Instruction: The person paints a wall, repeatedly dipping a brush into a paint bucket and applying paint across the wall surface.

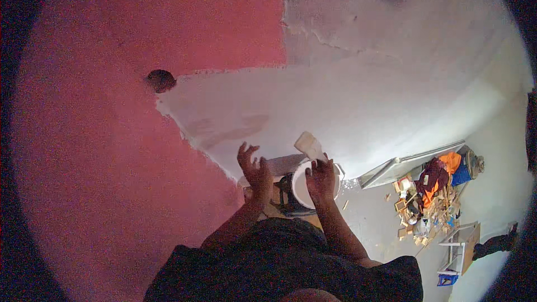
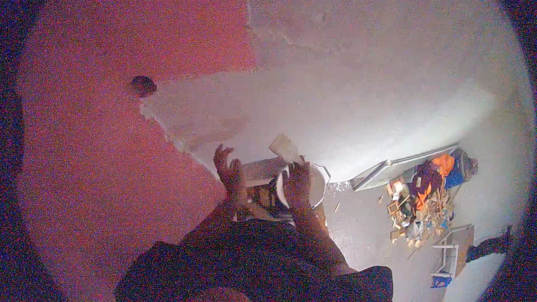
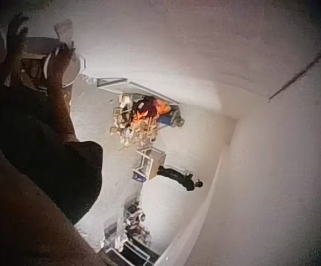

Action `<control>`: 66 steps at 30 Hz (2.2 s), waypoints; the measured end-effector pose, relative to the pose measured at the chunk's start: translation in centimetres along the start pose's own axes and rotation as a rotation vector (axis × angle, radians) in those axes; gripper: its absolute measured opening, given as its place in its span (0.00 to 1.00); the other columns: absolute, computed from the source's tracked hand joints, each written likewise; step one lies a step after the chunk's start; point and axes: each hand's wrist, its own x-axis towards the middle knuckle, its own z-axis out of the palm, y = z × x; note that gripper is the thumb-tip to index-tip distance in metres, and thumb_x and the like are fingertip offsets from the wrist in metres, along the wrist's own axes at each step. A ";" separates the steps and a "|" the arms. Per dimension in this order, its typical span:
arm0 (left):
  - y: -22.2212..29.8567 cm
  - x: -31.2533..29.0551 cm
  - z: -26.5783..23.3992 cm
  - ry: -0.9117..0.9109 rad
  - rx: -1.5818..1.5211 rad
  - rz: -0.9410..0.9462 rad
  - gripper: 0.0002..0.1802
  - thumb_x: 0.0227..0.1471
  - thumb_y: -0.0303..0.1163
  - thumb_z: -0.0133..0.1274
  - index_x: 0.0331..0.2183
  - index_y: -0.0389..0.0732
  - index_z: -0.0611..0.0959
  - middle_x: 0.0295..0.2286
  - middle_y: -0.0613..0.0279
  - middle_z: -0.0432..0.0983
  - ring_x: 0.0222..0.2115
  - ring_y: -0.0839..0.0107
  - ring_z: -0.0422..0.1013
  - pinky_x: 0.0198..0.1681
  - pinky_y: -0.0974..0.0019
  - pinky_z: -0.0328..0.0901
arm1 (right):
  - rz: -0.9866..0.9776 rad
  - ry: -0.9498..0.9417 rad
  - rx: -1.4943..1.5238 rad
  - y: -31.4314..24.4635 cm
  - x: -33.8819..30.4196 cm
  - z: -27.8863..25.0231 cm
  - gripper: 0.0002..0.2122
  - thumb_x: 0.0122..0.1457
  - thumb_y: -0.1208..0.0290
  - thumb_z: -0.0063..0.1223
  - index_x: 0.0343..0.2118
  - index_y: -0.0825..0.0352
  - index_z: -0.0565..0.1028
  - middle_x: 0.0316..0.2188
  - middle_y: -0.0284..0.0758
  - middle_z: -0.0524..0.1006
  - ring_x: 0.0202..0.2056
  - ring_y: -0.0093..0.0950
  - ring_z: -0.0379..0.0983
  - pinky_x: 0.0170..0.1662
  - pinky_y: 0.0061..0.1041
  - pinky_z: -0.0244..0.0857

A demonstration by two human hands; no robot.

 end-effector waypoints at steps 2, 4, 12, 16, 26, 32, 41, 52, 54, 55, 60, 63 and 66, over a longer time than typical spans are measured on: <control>1.1 1.1 -0.6 0.064 -0.179 -0.031 0.11 0.49 0.26 0.46 0.38 0.39 0.73 0.53 0.54 0.54 0.55 0.58 0.54 0.54 0.47 0.54 | -0.604 0.018 -1.594 0.5 0.4 -4.8 0.18 0.64 0.54 0.35 0.51 0.57 0.65 0.49 0.31 0.67 0.49 0.24 0.59 0.52 0.28 0.49; 2.0 2.7 -1.0 0.075 -0.233 0.015 0.11 0.48 0.27 0.46 0.38 0.40 0.73 0.55 0.51 0.51 0.55 0.55 0.54 0.55 0.48 0.53 | -0.648 0.084 -1.748 0.3 0.5 -6.2 0.18 0.65 0.56 0.36 0.50 0.62 0.65 0.46 0.32 0.69 0.46 0.25 0.62 0.52 0.28 0.53; 9.1 12.0 -1.3 0.028 0.184 0.801 0.07 0.45 0.25 0.45 0.29 0.39 0.76 0.53 0.41 0.57 0.57 0.45 0.51 0.58 0.46 0.49 | -0.516 0.165 -0.985 -4.4 1.1 1.8 0.10 0.62 0.69 0.46 0.44 0.68 0.69 0.38 0.38 0.72 0.41 0.27 0.69 0.50 0.26 0.66; 13.2 20.8 -0.4 0.138 0.095 1.002 0.11 0.43 0.24 0.44 0.33 0.39 0.76 0.52 0.42 0.61 0.56 0.47 0.54 0.59 0.46 0.45 | -0.193 -0.138 0.246 -7.2 0.9 11.8 0.15 0.61 0.70 0.48 0.48 0.71 0.66 0.39 0.39 0.71 0.41 0.23 0.68 0.47 0.21 0.66; 12.4 28.4 2.6 0.151 0.027 1.138 0.24 0.49 0.38 0.37 0.46 0.39 0.73 0.55 0.40 0.57 0.56 0.46 0.55 0.59 0.38 0.38 | -1.307 -0.413 -1.606 -13.6 0.8 26.7 0.15 0.54 0.75 0.53 0.47 0.65 0.73 0.47 0.44 0.71 0.47 0.39 0.72 0.48 0.29 0.68; 12.1 30.9 2.5 0.346 -0.046 1.266 0.25 0.51 0.41 0.34 0.47 0.40 0.72 0.55 0.40 0.58 0.57 0.47 0.55 0.59 0.41 0.39 | -1.538 -0.647 -2.209 -11.3 5.6 28.7 0.22 0.49 0.84 0.46 0.50 0.75 0.67 0.52 0.50 0.65 0.54 0.45 0.62 0.56 0.36 0.60; 14.0 29.3 1.8 0.221 -0.070 1.233 0.25 0.47 0.38 0.36 0.46 0.38 0.72 0.54 0.43 0.61 0.55 0.48 0.58 0.58 0.41 0.43 | -1.024 -0.856 -2.253 -9.4 5.8 23.6 0.16 0.48 0.81 0.48 0.42 0.76 0.70 0.44 0.55 0.67 0.48 0.51 0.64 0.53 0.43 0.62; 14.7 29.1 1.6 0.185 -0.007 1.249 0.23 0.44 0.31 0.39 0.44 0.37 0.72 0.52 0.42 0.62 0.53 0.47 0.60 0.57 0.43 0.49 | -1.414 -0.867 -2.223 -19.1 4.2 38.6 0.10 0.51 0.80 0.43 0.34 0.64 0.76 0.40 0.42 0.71 0.48 0.40 0.66 0.53 0.37 0.63; 14.8 29.2 1.6 0.198 -0.018 1.261 0.23 0.43 0.31 0.39 0.44 0.36 0.73 0.52 0.43 0.62 0.53 0.47 0.60 0.56 0.43 0.49 | -1.464 -0.836 -2.233 -19.4 2.2 39.9 0.10 0.51 0.80 0.44 0.33 0.64 0.76 0.40 0.43 0.71 0.47 0.40 0.66 0.52 0.38 0.63; 14.7 29.3 1.7 0.207 -0.030 1.272 0.23 0.42 0.30 0.40 0.44 0.36 0.73 0.52 0.43 0.63 0.53 0.47 0.60 0.56 0.43 0.50 | -1.511 -0.801 -2.243 -19.3 1.6 39.9 0.10 0.50 0.80 0.45 0.33 0.64 0.76 0.41 0.43 0.71 0.47 0.41 0.67 0.52 0.38 0.64; 14.6 28.9 1.0 0.200 -0.002 1.235 0.23 0.41 0.29 0.40 0.43 0.36 0.73 0.51 0.43 0.63 0.52 0.47 0.60 0.56 0.43 0.50 | -1.534 -0.821 -2.317 -15.7 4.8 34.1 0.08 0.47 0.82 0.50 0.33 0.70 0.74 0.44 0.48 0.67 0.46 0.42 0.67 0.48 0.35 0.66; 14.8 28.7 1.3 0.208 -0.023 1.252 0.23 0.41 0.30 0.40 0.43 0.37 0.73 0.51 0.44 0.63 0.52 0.47 0.60 0.56 0.43 0.50 | -1.095 -0.570 -2.014 -11.4 6.5 27.6 0.08 0.48 0.80 0.49 0.33 0.73 0.73 0.45 0.48 0.66 0.47 0.43 0.65 0.48 0.36 0.66; 14.3 29.0 1.7 0.199 0.015 1.248 0.24 0.42 0.30 0.40 0.44 0.37 0.73 0.52 0.45 0.63 0.52 0.47 0.60 0.57 0.43 0.48 | -1.062 -0.773 -2.246 -10.4 6.0 24.7 0.08 0.48 0.80 0.47 0.33 0.73 0.73 0.44 0.47 0.66 0.48 0.42 0.65 0.47 0.36 0.67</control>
